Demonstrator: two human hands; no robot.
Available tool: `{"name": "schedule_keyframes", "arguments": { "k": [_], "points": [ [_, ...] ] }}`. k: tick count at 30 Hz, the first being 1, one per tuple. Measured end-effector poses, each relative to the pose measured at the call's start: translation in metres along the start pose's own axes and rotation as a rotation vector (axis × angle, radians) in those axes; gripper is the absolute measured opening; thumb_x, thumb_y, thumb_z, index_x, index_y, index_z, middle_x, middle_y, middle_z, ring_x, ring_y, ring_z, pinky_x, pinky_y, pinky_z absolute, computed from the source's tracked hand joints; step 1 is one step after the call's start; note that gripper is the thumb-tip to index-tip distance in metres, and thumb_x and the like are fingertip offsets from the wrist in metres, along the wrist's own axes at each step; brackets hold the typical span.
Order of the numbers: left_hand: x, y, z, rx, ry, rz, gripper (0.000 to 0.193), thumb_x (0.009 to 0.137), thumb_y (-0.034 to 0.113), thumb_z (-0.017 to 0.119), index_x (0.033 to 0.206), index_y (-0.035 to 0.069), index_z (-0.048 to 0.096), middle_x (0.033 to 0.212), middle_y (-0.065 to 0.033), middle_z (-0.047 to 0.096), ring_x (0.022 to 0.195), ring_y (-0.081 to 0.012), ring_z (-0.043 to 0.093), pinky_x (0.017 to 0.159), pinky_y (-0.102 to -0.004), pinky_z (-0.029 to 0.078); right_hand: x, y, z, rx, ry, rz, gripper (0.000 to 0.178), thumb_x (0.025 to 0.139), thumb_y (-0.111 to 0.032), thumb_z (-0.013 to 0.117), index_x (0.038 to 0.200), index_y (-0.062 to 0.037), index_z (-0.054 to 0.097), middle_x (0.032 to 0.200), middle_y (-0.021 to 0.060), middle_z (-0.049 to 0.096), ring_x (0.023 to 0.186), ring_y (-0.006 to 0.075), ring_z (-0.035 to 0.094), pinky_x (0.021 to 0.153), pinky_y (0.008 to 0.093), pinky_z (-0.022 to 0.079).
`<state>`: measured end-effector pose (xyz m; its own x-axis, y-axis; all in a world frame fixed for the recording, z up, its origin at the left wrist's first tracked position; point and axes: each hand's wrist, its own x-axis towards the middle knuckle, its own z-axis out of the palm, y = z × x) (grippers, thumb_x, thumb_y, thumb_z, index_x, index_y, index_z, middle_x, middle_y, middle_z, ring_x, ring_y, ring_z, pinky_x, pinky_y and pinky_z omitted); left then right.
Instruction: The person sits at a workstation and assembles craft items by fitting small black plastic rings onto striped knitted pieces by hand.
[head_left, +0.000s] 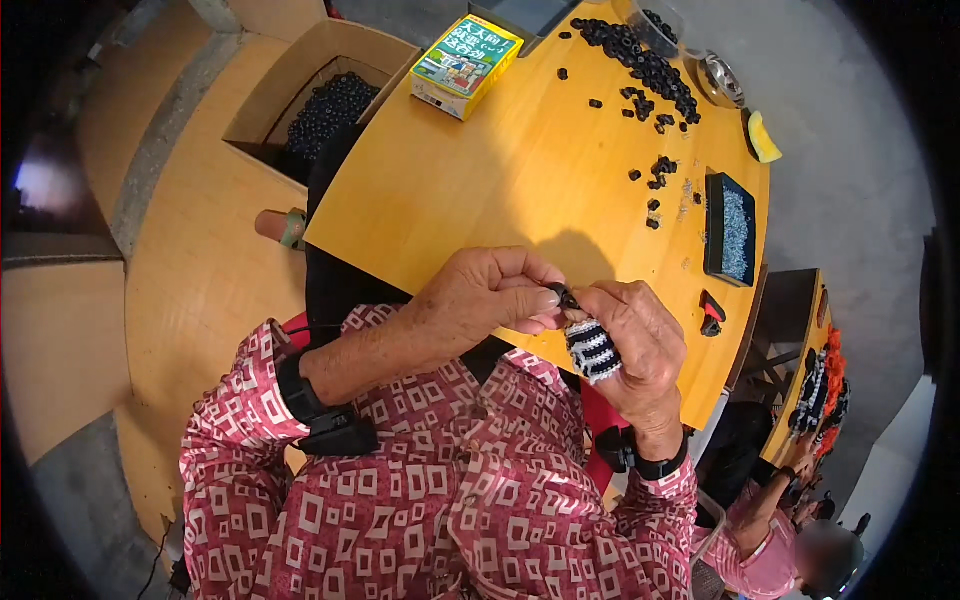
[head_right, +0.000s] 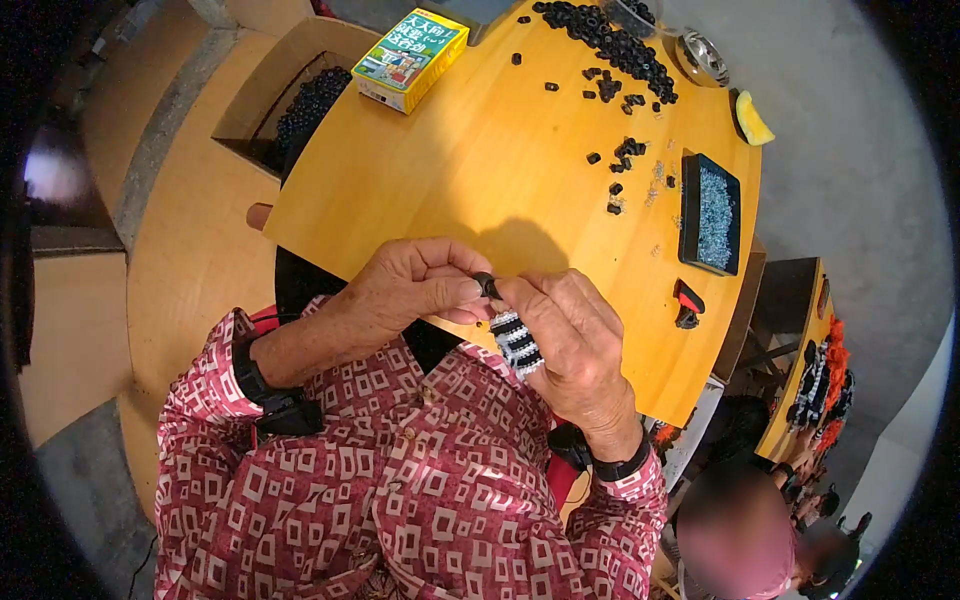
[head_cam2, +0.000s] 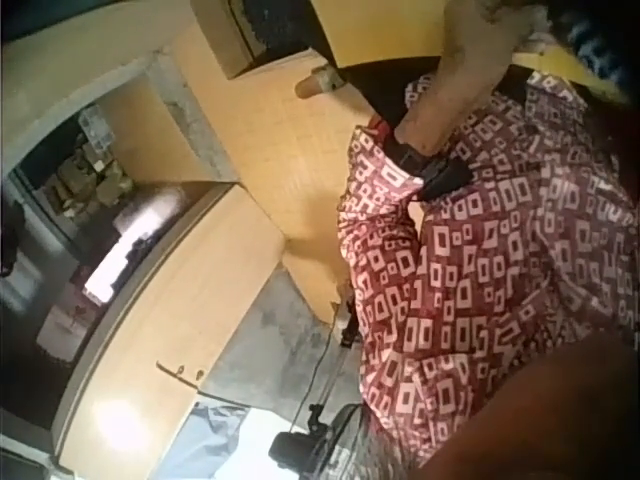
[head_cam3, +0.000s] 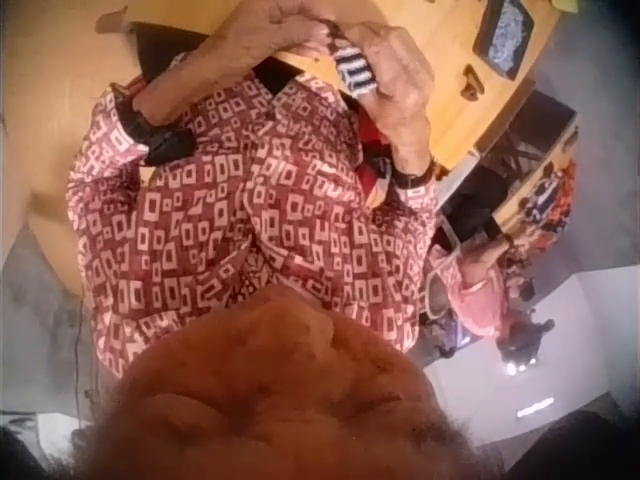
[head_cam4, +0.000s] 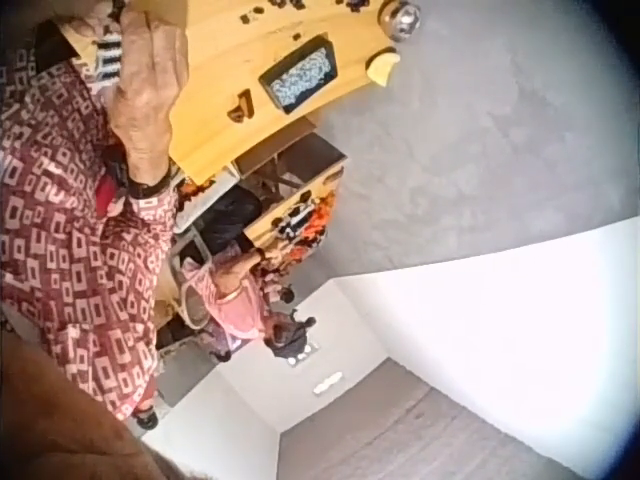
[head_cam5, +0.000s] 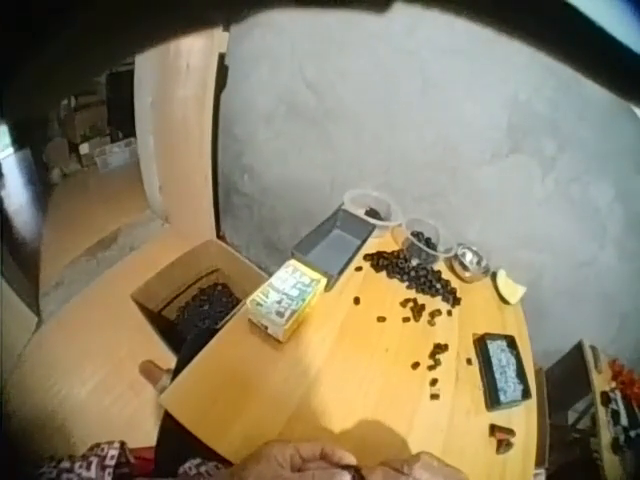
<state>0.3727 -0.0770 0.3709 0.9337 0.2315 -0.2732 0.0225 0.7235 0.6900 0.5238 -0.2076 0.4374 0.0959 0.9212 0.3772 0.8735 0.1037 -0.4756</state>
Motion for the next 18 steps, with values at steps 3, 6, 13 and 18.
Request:
{"name": "schedule_keyframes", "arguments": {
  "k": [3,6,13,18],
  "points": [
    [-0.001,-0.002,0.0,-0.02,-0.007,0.024,0.028,0.094,0.011,0.065,0.117,-0.003,0.058,0.099,-0.0103,0.069,0.091,-0.0118,0.068,0.081,-0.0212,0.055,0.003,0.0,0.001,0.012,-0.003,-0.011,0.033,0.067,-0.001,0.078,0.098,0.0012,0.068,0.088,0.0136,0.064,0.077,0.0268,0.065,0.065,0.0332,0.052],
    [-0.001,0.001,-0.001,-0.025,-0.02,0.031,0.028,0.094,0.01,0.064,0.117,-0.003,0.057,0.1,-0.0104,0.069,0.091,-0.0113,0.067,0.081,-0.0212,0.055,0.003,0.001,0.003,0.056,0.015,0.018,0.033,0.066,0.0,0.078,0.098,0.0016,0.068,0.087,0.0132,0.065,0.076,0.0261,0.065,0.065,0.0325,0.052],
    [0.0,-0.005,0.0,0.124,0.041,0.133,0.027,0.094,0.007,0.064,0.117,-0.004,0.057,0.101,-0.0093,0.069,0.092,-0.011,0.067,0.083,-0.0219,0.054,-0.002,0.005,0.011,0.154,0.055,0.056,0.034,0.067,0.001,0.076,0.1,0.0027,0.07,0.086,0.0135,0.065,0.075,0.0252,0.065,0.064,0.0315,0.052],
    [-0.001,-0.003,0.001,0.15,0.065,0.135,0.024,0.094,0.007,0.063,0.115,-0.004,0.058,0.099,-0.0078,0.069,0.091,-0.0098,0.066,0.081,-0.021,0.054,-0.001,0.004,0.009,-0.035,0.017,-0.058,0.038,0.066,0.004,0.072,0.104,0.0065,0.069,0.085,0.0146,0.063,0.073,0.0258,0.063,0.063,0.0332,0.051]
  ]
}}
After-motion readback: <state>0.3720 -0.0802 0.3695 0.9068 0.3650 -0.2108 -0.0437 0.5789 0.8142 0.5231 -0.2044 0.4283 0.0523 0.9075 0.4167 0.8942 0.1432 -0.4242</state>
